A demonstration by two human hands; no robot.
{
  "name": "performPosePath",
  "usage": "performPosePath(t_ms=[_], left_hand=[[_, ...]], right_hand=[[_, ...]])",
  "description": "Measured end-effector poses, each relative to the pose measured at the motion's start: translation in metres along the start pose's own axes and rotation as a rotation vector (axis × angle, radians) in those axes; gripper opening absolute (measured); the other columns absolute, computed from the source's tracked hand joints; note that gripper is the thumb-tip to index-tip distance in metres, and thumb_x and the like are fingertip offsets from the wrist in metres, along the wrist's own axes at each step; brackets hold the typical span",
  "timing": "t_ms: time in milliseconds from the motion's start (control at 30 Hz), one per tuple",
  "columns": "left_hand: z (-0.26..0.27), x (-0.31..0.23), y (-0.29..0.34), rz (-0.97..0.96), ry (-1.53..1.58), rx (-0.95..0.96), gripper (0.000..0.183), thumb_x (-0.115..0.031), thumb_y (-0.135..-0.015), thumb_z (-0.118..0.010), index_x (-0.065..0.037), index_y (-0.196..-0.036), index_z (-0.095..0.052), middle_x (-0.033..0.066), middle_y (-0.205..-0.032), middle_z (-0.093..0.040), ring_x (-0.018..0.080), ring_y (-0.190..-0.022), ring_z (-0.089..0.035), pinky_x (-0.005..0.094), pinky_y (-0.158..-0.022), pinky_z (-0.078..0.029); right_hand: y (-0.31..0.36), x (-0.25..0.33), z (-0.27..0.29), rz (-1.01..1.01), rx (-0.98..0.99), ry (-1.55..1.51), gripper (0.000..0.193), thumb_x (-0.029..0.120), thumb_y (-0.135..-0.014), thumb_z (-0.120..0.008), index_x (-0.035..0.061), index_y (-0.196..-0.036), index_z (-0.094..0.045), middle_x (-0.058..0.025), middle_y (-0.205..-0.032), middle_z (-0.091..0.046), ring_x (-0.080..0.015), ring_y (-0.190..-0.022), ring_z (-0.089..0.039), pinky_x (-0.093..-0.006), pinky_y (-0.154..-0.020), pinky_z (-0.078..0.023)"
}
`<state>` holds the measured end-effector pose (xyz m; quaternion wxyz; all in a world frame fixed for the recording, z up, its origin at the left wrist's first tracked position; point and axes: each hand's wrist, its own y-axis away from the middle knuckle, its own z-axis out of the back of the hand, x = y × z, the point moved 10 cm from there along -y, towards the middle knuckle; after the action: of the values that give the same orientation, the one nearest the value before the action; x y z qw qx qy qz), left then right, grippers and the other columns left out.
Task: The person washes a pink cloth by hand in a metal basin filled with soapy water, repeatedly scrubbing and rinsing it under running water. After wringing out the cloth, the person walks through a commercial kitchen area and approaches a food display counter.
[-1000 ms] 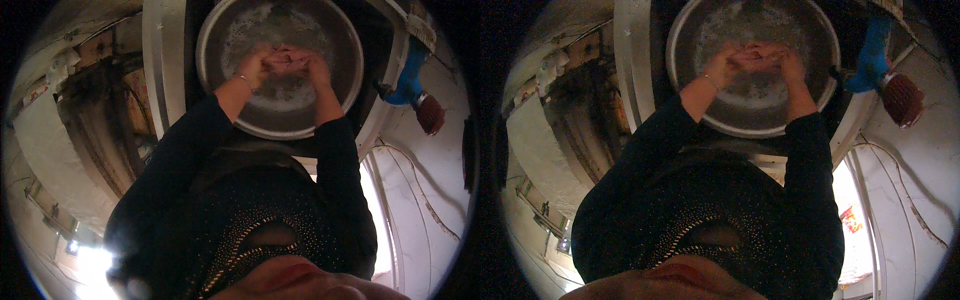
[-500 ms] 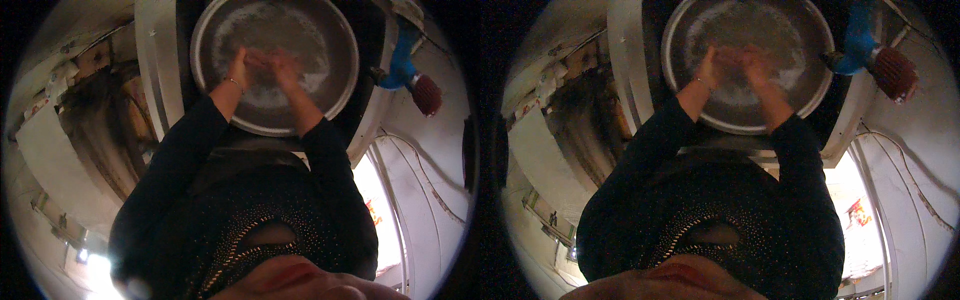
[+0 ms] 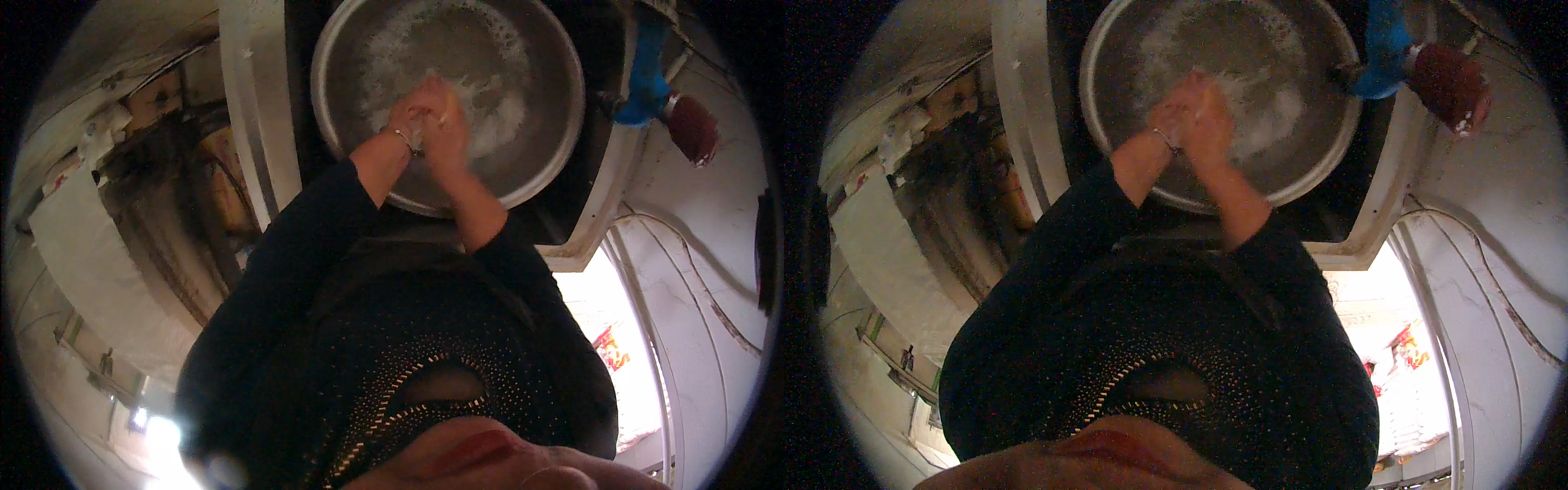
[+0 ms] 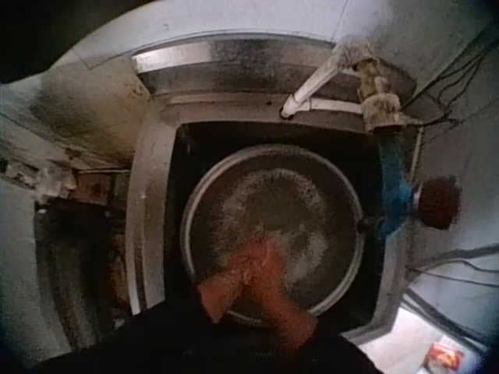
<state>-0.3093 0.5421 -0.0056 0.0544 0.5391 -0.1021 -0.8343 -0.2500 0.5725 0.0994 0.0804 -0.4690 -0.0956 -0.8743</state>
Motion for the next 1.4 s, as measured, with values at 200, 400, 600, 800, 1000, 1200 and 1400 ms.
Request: performPosePath(t_ms=[200, 400, 600, 800, 1000, 1200, 1400], left_hand=[[0.001, -0.006, 0.012, 0.683, 0.963, -0.188, 0.032, -0.032, -0.094, -0.052, -0.010, -0.118, -0.058, 0.0062, -0.113, -0.061, 0.0235, -0.099, -0.059, 0.0365, -0.086, -0.048], [0.015, 0.041, 0.019, 0.832, 1.419, -0.362, 0.031, -0.030, -0.096, -0.050, -0.009, -0.116, -0.059, 0.0043, -0.110, -0.060, 0.0204, -0.102, -0.057, 0.0362, -0.089, -0.046], [0.003, 0.106, 0.033, 0.981, 1.195, -0.386, 0.026, -0.027, -0.090, -0.057, -0.012, -0.110, -0.064, 0.0052, -0.106, -0.064, 0.0203, -0.105, -0.057, 0.0375, -0.083, -0.045], [0.003, 0.109, 0.036, 1.000, 1.141, -0.466, 0.038, -0.029, -0.089, -0.060, -0.009, -0.121, -0.055, 0.0061, -0.111, -0.057, 0.0212, -0.093, -0.054, 0.0362, -0.070, -0.046], [0.002, 0.109, 0.050, 1.090, 1.089, -0.446, 0.047, -0.034, -0.088, -0.060, -0.013, -0.128, -0.049, 0.0068, -0.118, -0.052, 0.0219, -0.098, -0.051, 0.0439, -0.081, -0.045], [-0.034, 0.066, 0.038, 0.949, 1.363, -0.162, 0.051, -0.045, -0.089, -0.058, -0.017, -0.130, -0.051, 0.0089, -0.132, -0.049, 0.0264, -0.113, -0.048, 0.0542, -0.092, -0.040], [-0.073, 0.011, 0.029, 0.933, 1.824, 0.237, 0.051, -0.050, -0.091, -0.055, -0.014, -0.127, -0.054, 0.0140, -0.120, -0.059, 0.0323, -0.099, -0.059, 0.0516, -0.089, -0.046]], right_hand=[[-0.063, -0.112, 0.001, -0.169, 0.399, 0.601, 0.039, 0.031, -0.094, -0.044, 0.0153, -0.129, -0.054, -0.0154, -0.127, -0.057, -0.0364, -0.111, -0.058, -0.0474, -0.089, -0.049], [-0.053, -0.181, 0.070, -0.392, 0.429, 0.372, 0.049, 0.039, -0.090, -0.050, 0.0176, -0.134, -0.051, -0.0129, -0.132, -0.054, -0.0366, -0.120, -0.053, -0.0467, -0.100, -0.043], [-0.031, -0.133, 0.037, -0.041, 0.351, 0.897, 0.068, 0.038, -0.084, -0.064, 0.0164, -0.142, -0.038, -0.0173, -0.145, -0.037, -0.0403, -0.132, -0.038, -0.0550, -0.099, -0.041], [-0.029, -0.140, -0.011, -0.109, 0.346, 0.902, 0.069, 0.040, -0.084, -0.061, 0.0132, -0.144, -0.040, -0.0252, -0.143, -0.041, -0.0479, -0.131, -0.037, -0.0602, -0.102, -0.034], [-0.013, -0.131, -0.011, 0.119, 0.640, 1.179, 0.053, 0.029, -0.088, -0.058, 0.0116, -0.136, -0.048, -0.0230, -0.127, -0.055, -0.0393, -0.114, -0.055, -0.0559, -0.100, -0.037], [-0.025, -0.106, 0.005, -0.116, 0.516, 0.610, 0.054, 0.026, -0.089, -0.058, 0.0111, -0.139, -0.042, -0.0191, -0.139, -0.044, -0.0373, -0.129, -0.044, -0.0445, -0.104, -0.039], [0.065, 0.010, 0.012, 0.205, 0.441, 0.282, 0.037, 0.008, -0.084, -0.054, 0.0084, -0.121, -0.053, -0.0175, -0.121, -0.054, -0.0411, -0.108, -0.054, -0.0496, -0.091, -0.046]])
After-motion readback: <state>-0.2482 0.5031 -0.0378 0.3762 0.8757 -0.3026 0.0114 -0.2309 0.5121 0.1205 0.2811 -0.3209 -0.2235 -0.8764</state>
